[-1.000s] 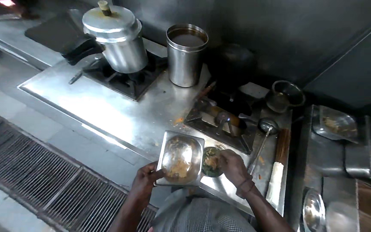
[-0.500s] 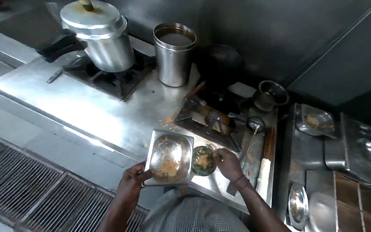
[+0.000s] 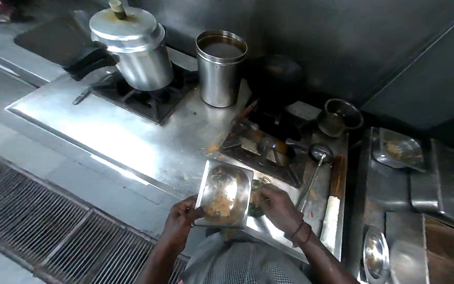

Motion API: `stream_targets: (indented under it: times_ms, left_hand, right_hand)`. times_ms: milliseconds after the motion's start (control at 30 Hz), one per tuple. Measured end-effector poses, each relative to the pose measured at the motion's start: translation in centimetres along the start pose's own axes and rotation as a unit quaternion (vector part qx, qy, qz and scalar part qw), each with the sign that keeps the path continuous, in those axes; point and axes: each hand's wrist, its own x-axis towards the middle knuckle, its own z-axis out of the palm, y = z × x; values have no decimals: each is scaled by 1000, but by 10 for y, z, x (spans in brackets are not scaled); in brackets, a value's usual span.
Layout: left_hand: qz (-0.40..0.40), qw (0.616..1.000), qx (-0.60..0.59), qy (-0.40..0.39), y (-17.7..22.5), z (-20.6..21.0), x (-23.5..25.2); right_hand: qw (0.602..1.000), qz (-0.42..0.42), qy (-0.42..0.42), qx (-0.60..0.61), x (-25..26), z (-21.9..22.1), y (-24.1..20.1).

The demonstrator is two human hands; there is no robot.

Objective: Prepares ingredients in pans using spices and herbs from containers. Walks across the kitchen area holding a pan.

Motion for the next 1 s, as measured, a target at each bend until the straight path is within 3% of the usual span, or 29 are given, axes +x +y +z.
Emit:
stream_targets:
  times_ms: [100,200,367,633,1000]
  left_hand:
    - [2,1000,21,-17,1,5,1]
    - [13,998,39,-38,2,10,1]
    - [22,997,34,-64,3,17,-2]
    - [20,996,34,-83,-3,22,-4]
    - [10,998,13,-64,-7,41,-7]
  right_hand:
    - [989,-108,-84,-46,1,15,-15]
    - [972,-146,-148,-112,6,31,-23]
    - [964,-66,-184,-182,16,41,-36]
    - [967,26,-225,-120,17,44,-40]
    - [976,72,-179,-104,13,54,-35]
